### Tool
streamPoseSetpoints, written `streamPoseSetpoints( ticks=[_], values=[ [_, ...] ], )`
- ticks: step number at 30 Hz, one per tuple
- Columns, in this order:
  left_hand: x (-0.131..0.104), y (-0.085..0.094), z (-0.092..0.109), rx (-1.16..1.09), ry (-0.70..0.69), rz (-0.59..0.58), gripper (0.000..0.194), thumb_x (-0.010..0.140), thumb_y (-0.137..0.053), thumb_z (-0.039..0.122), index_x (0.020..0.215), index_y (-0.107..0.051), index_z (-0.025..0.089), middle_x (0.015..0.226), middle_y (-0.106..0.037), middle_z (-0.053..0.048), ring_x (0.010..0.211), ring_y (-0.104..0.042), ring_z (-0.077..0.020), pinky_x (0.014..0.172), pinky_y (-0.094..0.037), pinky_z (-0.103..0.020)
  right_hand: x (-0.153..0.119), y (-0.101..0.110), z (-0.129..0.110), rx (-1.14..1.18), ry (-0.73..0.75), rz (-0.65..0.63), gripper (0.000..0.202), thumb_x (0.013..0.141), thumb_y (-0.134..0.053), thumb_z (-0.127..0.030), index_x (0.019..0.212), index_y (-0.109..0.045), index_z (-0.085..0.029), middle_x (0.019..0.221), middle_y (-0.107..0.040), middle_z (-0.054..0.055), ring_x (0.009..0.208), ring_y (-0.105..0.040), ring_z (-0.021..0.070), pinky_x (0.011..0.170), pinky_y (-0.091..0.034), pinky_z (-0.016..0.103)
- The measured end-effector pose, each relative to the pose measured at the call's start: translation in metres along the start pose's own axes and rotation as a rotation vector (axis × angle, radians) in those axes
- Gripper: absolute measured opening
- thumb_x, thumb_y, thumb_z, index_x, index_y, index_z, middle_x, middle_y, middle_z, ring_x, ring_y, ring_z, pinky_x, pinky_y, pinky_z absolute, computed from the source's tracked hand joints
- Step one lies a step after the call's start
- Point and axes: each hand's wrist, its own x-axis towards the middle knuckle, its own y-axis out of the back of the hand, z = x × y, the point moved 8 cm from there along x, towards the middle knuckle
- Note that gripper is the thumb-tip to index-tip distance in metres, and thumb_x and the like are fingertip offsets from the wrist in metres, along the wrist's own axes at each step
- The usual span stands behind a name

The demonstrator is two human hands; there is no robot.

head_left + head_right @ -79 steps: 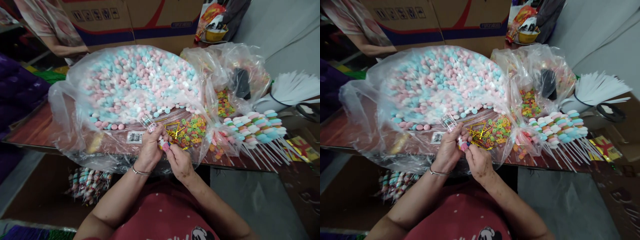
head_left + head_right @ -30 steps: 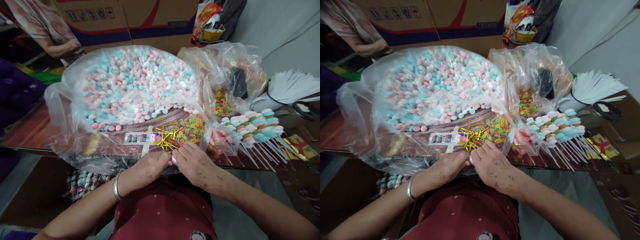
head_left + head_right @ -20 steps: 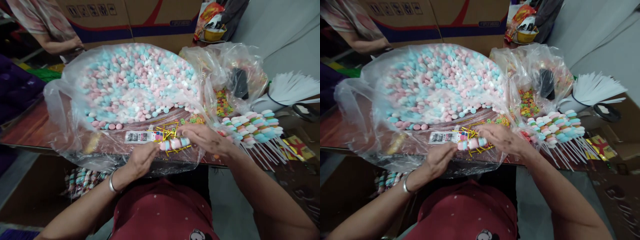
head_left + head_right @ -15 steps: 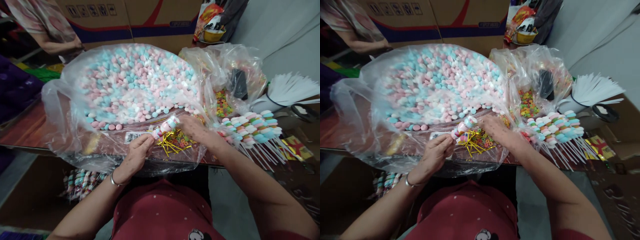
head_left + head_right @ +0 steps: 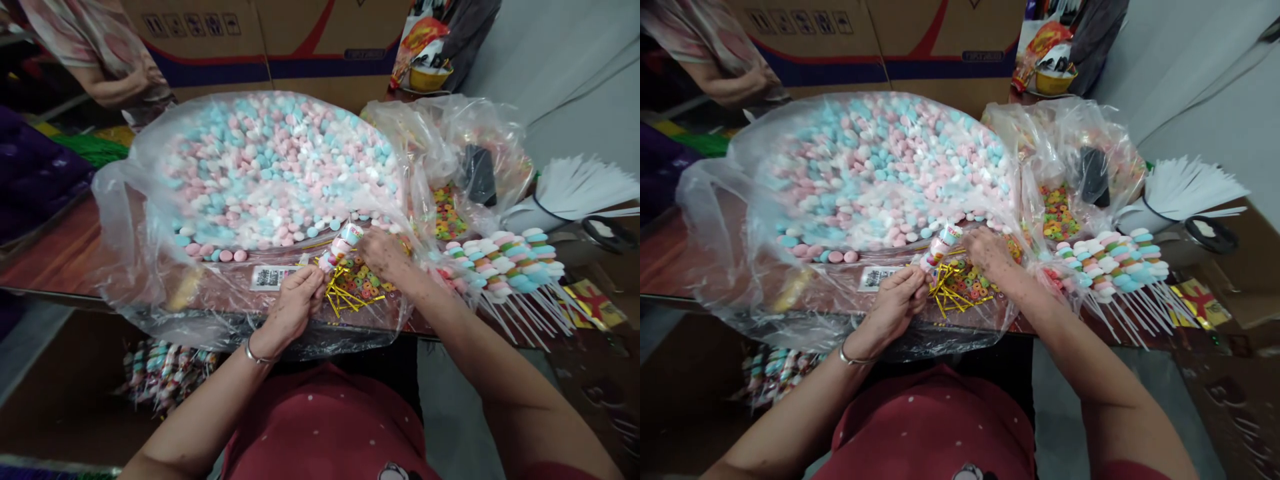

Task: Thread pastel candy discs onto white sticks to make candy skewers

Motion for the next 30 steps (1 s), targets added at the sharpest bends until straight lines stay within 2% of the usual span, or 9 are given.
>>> streamPoseSetpoints(
  ticks=[3, 7, 10, 14, 17, 19, 24, 27, 30],
  values=[
    [0.002, -0.01, -0.001, 0.004, 0.017, -0.035, 0.043, 0.068, -0.078, 0.053, 0.072, -0.058, 0.015, 0.049, -0.038, 0.009, 0.037, -0.023, -0.0016, 0.036, -0.015, -0.015, -0.014, 0.004, -0.005, 0.399, -0.264, 0.081, 0.023, 0.088, -0.048, -0.019, 0.075, -0.067, -0.015, 0.069, -0.065, 0.003, 0.064, -0.056, 0.0156, 0.058, -0.04, 0.027],
    [0.001, -0.014, -0.002, 0.08, -0.033, -0.059, 0.042, 0.076, -0.071, 0.054, 0.072, -0.055, 0.016, 0.049, -0.036, 0.009, 0.038, -0.024, -0.0023, 0.036, -0.016, -0.015, -0.03, 0.001, -0.03, 1.034, -0.32, 0.22, 0.02, 0.083, -0.055, -0.029, 0.075, -0.068, -0.016, 0.07, -0.066, -0.001, 0.07, -0.059, 0.0155, 0.065, -0.045, 0.026],
    [-0.001, -0.01, -0.002, 0.145, -0.118, -0.029, 0.037, 0.083, -0.066, 0.052, 0.077, -0.05, 0.018, 0.051, -0.038, 0.01, 0.04, -0.027, -0.0034, 0.037, -0.02, -0.014, -0.036, -0.002, -0.036, 1.2, -0.348, 0.268, 0.021, 0.082, -0.057, -0.032, 0.072, -0.067, -0.016, 0.07, -0.064, -0.002, 0.07, -0.058, 0.0142, 0.066, -0.044, 0.025],
    [-0.002, -0.005, -0.004, 0.133, -0.195, 0.001, 0.03, 0.087, -0.063, 0.047, 0.087, -0.048, 0.021, 0.054, -0.04, 0.01, 0.041, -0.029, -0.0046, 0.038, -0.022, -0.014, -0.038, -0.004, -0.041, 1.216, -0.351, 0.215, 0.022, 0.082, -0.058, -0.032, 0.067, -0.062, -0.016, 0.065, -0.059, -0.004, 0.065, -0.052, 0.0114, 0.063, -0.041, 0.023],
    [0.0, 0.0, -0.002, 0.132, -0.242, 0.04, 0.026, 0.086, -0.064, 0.043, 0.087, -0.052, 0.02, 0.055, -0.044, 0.009, 0.042, -0.031, -0.005, 0.04, -0.024, -0.015, -0.04, 0.002, -0.049, 1.103, -0.279, 0.219, 0.021, 0.087, -0.054, -0.027, 0.071, -0.062, -0.016, 0.067, -0.06, -0.003, 0.065, -0.053, 0.0111, 0.063, -0.042, 0.023],
    [0.001, 0.004, 0.002, 0.201, -0.254, 0.085, 0.022, 0.085, -0.064, 0.039, 0.083, -0.054, 0.019, 0.057, -0.047, 0.008, 0.045, -0.035, -0.0057, 0.043, -0.028, -0.016, -0.042, 0.016, -0.055, 0.827, -0.174, 0.318, 0.022, 0.09, -0.05, -0.021, 0.073, -0.063, -0.016, 0.069, -0.062, 0.0, 0.067, -0.054, 0.0125, 0.066, -0.042, 0.025],
    [0.007, -0.002, 0.017, 0.527, -0.226, 0.003, 0.012, 0.075, -0.062, 0.027, 0.069, -0.06, 0.017, 0.061, -0.056, 0.003, 0.057, -0.046, -0.0097, 0.053, -0.036, -0.02, -0.057, 0.055, -0.096, -0.017, 0.361, 0.546, 0.028, 0.098, -0.043, -0.016, 0.085, -0.067, -0.014, 0.08, -0.066, 0.007, 0.08, -0.052, 0.0189, 0.073, -0.04, 0.034],
    [0.008, -0.013, 0.014, 0.588, -0.063, -0.18, 0.01, 0.066, -0.057, 0.021, 0.058, -0.059, 0.016, 0.055, -0.054, 0.003, 0.051, -0.042, -0.0088, 0.048, -0.032, -0.02, -0.062, 0.064, -0.105, -0.132, 0.609, 0.439, 0.028, 0.099, -0.04, -0.015, 0.087, -0.066, -0.015, 0.109, -0.068, 0.01, 0.09, -0.051, 0.0187, 0.075, -0.041, 0.034],
    [0.003, -0.02, 0.005, 0.567, 0.139, -0.316, 0.009, 0.058, -0.053, 0.017, 0.057, -0.061, 0.015, 0.049, -0.051, 0.004, 0.043, -0.033, -0.0063, 0.042, -0.022, -0.02, -0.062, 0.07, -0.106, -0.119, 0.69, 0.257, 0.026, 0.1, -0.041, -0.018, 0.089, -0.064, -0.015, 0.112, -0.067, 0.01, 0.084, -0.051, 0.0164, 0.07, -0.041, 0.032]
  ],
)
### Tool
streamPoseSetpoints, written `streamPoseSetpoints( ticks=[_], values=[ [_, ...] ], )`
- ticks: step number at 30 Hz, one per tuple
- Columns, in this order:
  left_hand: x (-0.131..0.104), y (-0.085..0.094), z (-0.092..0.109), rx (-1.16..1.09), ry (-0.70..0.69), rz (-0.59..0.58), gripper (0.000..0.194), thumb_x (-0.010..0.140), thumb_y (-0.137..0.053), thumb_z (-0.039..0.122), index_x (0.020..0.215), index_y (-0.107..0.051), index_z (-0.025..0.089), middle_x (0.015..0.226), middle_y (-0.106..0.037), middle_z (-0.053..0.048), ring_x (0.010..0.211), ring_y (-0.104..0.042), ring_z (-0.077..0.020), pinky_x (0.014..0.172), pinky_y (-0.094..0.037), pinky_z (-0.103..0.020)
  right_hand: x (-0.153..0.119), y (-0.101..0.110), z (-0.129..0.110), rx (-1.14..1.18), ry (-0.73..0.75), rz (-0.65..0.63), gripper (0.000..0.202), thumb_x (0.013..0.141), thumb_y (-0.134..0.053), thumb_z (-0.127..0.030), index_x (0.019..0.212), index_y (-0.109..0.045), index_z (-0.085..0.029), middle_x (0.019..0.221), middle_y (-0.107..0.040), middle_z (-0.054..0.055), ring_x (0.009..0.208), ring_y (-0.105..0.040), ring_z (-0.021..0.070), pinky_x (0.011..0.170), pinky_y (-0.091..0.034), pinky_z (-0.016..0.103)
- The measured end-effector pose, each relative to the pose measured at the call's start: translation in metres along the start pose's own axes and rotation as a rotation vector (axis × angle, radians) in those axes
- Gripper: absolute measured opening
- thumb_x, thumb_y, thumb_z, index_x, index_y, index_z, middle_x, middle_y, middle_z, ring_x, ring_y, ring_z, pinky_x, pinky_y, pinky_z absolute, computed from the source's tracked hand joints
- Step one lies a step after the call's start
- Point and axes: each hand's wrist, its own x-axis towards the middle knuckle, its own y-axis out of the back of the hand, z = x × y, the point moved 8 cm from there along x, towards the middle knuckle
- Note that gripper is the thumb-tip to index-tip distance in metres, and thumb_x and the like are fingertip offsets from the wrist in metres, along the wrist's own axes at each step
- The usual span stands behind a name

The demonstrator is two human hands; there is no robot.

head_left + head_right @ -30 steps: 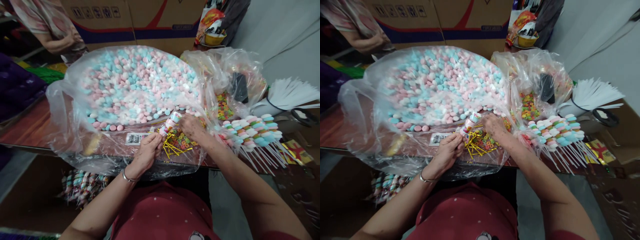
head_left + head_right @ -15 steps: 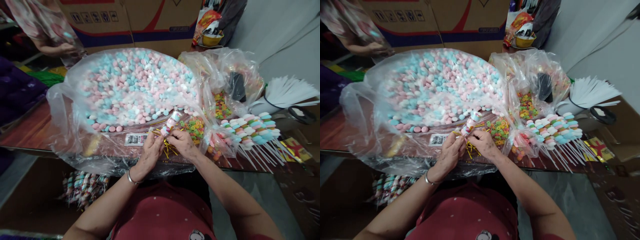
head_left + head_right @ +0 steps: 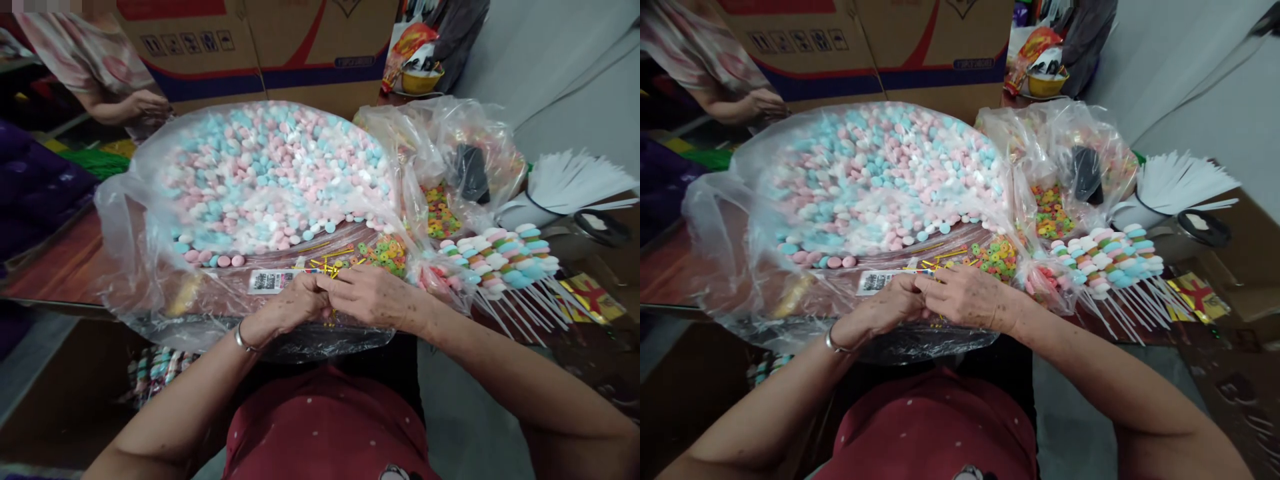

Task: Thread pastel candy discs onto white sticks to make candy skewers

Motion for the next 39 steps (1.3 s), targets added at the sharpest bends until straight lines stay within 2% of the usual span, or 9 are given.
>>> streamPoseSetpoints(
  ticks=[4, 8, 15, 20, 23, 27, 32, 35, 39],
  values=[
    [-0.004, -0.005, 0.003, -0.009, 0.063, -0.049, 0.016, 0.054, -0.052, 0.014, 0.062, -0.066, 0.014, 0.051, -0.052, 0.004, 0.043, -0.031, -0.005, 0.042, -0.02, -0.018, -0.001, 0.008, -0.004, 0.027, 0.001, -0.028, 0.025, 0.1, -0.041, -0.017, 0.089, -0.063, -0.016, 0.089, -0.067, 0.007, 0.079, -0.053, 0.0169, 0.066, -0.04, 0.031],
    [-0.005, -0.005, 0.018, 0.17, -0.089, 0.015, 0.008, 0.06, -0.054, 0.014, 0.057, -0.062, 0.016, 0.055, -0.056, 0.003, 0.051, -0.04, -0.009, 0.047, -0.031, -0.019, 0.001, -0.001, -0.009, -0.026, -0.124, -0.085, 0.026, 0.097, -0.04, -0.013, 0.088, -0.064, -0.016, 0.078, -0.062, 0.007, 0.075, -0.051, 0.019, 0.064, -0.038, 0.033],
    [-0.024, 0.001, 0.051, 0.732, -0.599, 0.596, 0.017, 0.081, -0.049, 0.007, 0.077, -0.061, 0.018, 0.069, -0.06, -0.004, 0.062, -0.05, -0.0165, 0.063, -0.041, -0.028, 0.001, -0.014, 0.03, -0.116, -0.724, -0.006, 0.028, 0.093, -0.035, -0.01, 0.083, -0.062, -0.014, 0.076, -0.061, 0.011, 0.068, -0.05, 0.0207, 0.055, -0.031, 0.032],
    [-0.049, -0.001, 0.062, 0.621, -0.852, 0.785, 0.015, 0.09, -0.057, 0.025, 0.101, -0.064, 0.019, 0.106, -0.063, -0.012, 0.099, -0.056, -0.0236, 0.093, -0.043, -0.04, -0.01, -0.009, 0.062, 0.25, -0.974, 0.341, 0.019, 0.094, -0.041, -0.02, 0.084, -0.058, -0.018, 0.075, -0.062, 0.004, 0.069, -0.055, 0.0154, 0.064, -0.04, 0.027],
    [-0.04, 0.009, 0.049, 0.14, -0.703, 0.664, 0.032, 0.092, -0.054, 0.048, 0.096, -0.064, 0.019, 0.094, -0.063, -0.008, 0.089, -0.058, -0.0209, 0.086, -0.048, -0.037, -0.005, -0.001, 0.055, 0.396, -0.913, 0.497, 0.018, 0.094, -0.041, -0.021, 0.086, -0.057, -0.018, 0.076, -0.061, 0.003, 0.07, -0.056, 0.014, 0.067, -0.042, 0.026],
    [-0.028, 0.019, 0.034, -0.467, -0.436, 0.464, 0.056, 0.086, -0.047, 0.071, 0.083, -0.068, 0.018, 0.079, -0.065, -0.006, 0.084, -0.063, -0.0218, 0.078, -0.052, -0.036, 0.018, 0.008, 0.019, 0.234, -0.616, 0.425, 0.024, 0.095, -0.038, -0.018, 0.084, -0.059, -0.018, 0.077, -0.061, 0.004, 0.073, -0.055, 0.0153, 0.069, -0.043, 0.028],
    [-0.074, 0.028, 0.069, -0.256, -0.75, 0.291, 0.07, 0.085, -0.036, 0.078, 0.058, -0.073, 0.025, 0.066, -0.07, -0.007, 0.088, -0.067, -0.0279, 0.095, -0.048, -0.049, 0.009, 0.008, 0.03, 0.178, -0.747, 0.435, 0.026, 0.096, -0.038, -0.019, 0.079, -0.057, -0.018, 0.072, -0.057, 0.004, 0.068, -0.051, 0.0152, 0.064, -0.042, 0.028],
    [-0.073, 0.022, 0.053, -0.198, -0.536, 0.211, 0.066, 0.085, -0.043, 0.074, 0.059, -0.074, 0.022, 0.06, -0.069, -0.009, 0.072, -0.066, -0.0264, 0.085, -0.053, -0.047, 0.012, 0.009, 0.032, 0.261, -0.773, 0.456, 0.023, 0.095, -0.037, -0.019, 0.086, -0.058, -0.018, 0.078, -0.059, 0.005, 0.074, -0.054, 0.0161, 0.068, -0.045, 0.028],
    [-0.071, 0.034, 0.027, -0.407, -0.358, 0.443, 0.054, 0.068, -0.069, 0.072, 0.083, -0.075, 0.021, 0.08, -0.073, -0.008, 0.081, -0.068, -0.0257, 0.071, -0.056, -0.038, 0.034, -0.004, 0.008, 0.539, -0.712, 0.409, 0.02, 0.093, -0.04, -0.02, 0.085, -0.059, -0.018, 0.081, -0.06, 0.005, 0.077, -0.056, 0.0158, 0.071, -0.046, 0.028]
  ],
)
